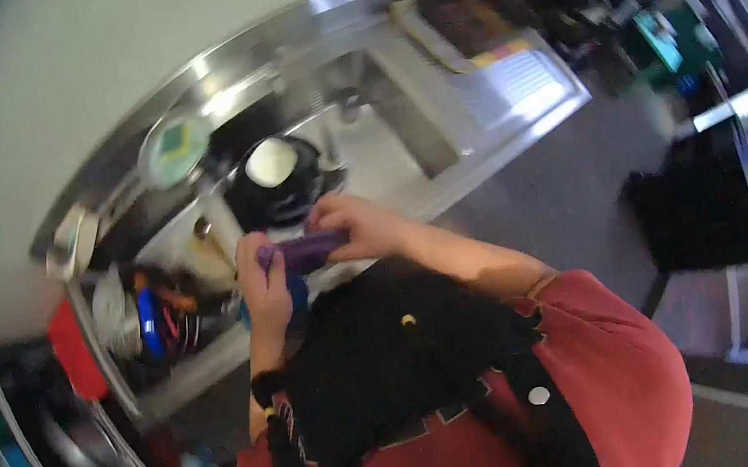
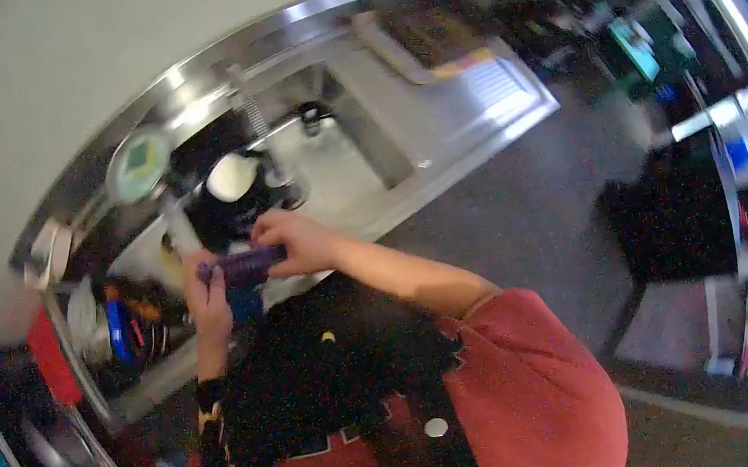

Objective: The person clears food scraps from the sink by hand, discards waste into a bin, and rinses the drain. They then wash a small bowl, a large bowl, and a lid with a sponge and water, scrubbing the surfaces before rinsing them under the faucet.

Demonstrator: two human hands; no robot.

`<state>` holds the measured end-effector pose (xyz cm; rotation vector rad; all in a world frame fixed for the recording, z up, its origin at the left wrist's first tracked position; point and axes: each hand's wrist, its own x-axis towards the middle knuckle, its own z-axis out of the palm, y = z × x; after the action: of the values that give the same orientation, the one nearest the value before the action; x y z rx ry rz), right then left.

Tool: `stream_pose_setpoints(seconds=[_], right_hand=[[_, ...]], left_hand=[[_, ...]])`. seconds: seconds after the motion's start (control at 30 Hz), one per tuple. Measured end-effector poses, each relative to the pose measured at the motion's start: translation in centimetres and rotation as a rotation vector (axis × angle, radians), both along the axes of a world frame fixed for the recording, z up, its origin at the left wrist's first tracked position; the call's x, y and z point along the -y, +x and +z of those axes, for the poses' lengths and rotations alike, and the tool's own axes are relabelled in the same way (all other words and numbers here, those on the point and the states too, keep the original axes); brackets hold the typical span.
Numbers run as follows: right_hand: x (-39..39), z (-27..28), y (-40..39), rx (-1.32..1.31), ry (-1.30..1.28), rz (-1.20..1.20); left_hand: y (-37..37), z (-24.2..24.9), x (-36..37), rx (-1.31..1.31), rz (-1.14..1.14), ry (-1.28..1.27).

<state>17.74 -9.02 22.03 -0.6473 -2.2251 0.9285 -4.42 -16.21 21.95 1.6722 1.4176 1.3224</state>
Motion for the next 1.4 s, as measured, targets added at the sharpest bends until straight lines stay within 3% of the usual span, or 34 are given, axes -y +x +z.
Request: stream_pose_setpoints(seconds=[0.07, 0.13, 0.17, 0.23, 0.27, 0.3, 0.37, 0.43, 0.5, 0.57, 0.63, 0.7, 0.77, 0.8, 0.83, 0.9, 0.97, 1.17, 1.3, 1.4], right_hand=[[1.0, 0.3, 3.6, -0.026, -0.042, -0.042], [1.8, 0.0, 6.2, -0.212, -0.473, -0.059], [1.9, 0.2, 7.6, -0.223, -0.479, -0.07], [2.2, 1.0, 10.6, -0.248, -1.045, -0.289], [2.2, -0.6, 12.5, -0.425, -1.138, -0.343], [1.9, 0.5, 14.4, -0.431, -1.145, -0.341], [1.7, 2.9, 18.5, -0.941, -1.344, -0.388], [0.2, 0.4, 25.0, -0.962, -1.169, -0.416], [-0.8, 1.6, 30.3, -0.862, -1.146, -0.965], [-2.6, 0.9, 36.6, -1.168, -1.113, -0.617], [-5.3, 0.1, 40.9, -1.113, -1.022, -0.685], [-8.5, -1.7, 44.1, -0.994, -1.018, -0.656], [-11.7, -6.4, 46.5, 0.065, -0.742, -0.911], [-13.2, -10.1, 47.7, 0.467, -0.243, -0.911], [-13.5, -12.1, 47.6, 0.462, -0.253, -0.896], [-14.0, -14.1, 46.5, 0.983, -0.034, -1.016], [-15.8, -15.2, 47.5, 0.987, -0.091, -0.932], [-21.3, -17.6, 47.5, 0.711, 0.161, -0.819], [-22.2, -17.4, 43.6, 0.687, 0.147, -0.771], [-21.9, -16.2, 39.1, 0.679, 0.141, -0.6]], left_hand=[[3.3, 1.2, -0.9, 0.092, -0.164, -0.017], [5.9, 1.1, -2.1, 0.172, -0.239, -0.039], [7.5, 1.6, -3.1, 0.165, -0.251, -0.047], [11.0, 2.8, -5.3, 0.023, -0.264, -0.1], [13.0, 2.8, -6.5, 0.016, -0.268, -0.101], [15.3, 2.6, -7.8, 0.019, -0.287, -0.117], [18.2, 2.0, -9.7, 0.036, -0.354, -0.194], [21.3, 0.5, -11.0, 0.118, -0.359, -0.242], [23.6, 0.0, -11.8, 0.044, -0.398, -0.294], [25.5, -0.3, -12.5, -0.029, -0.43, -0.341], [27.1, -0.7, -12.9, -0.122, -0.547, -0.395], [28.5, -1.9, -13.4, -0.128, -0.508, -0.381], [29.6, -2.0, -13.3, -0.204, -0.359, -0.393], [29.9, -2.5, -13.5, -0.19, -0.333, -0.396], [30.2, -2.8, -13.6, -0.197, -0.32, -0.408], [30.7, -3.1, -13.6, -0.179, -0.24, -0.385], [31.1, -3.0, -13.1, -0.233, -0.206, -0.355], [30.9, -4.5, -9.1, -0.213, -0.082, -0.408], [30.8, -4.0, -7.5, -0.239, 0.007, -0.462], [30.9, -4.3, -7.1, -0.225, 0.041, -0.494]])
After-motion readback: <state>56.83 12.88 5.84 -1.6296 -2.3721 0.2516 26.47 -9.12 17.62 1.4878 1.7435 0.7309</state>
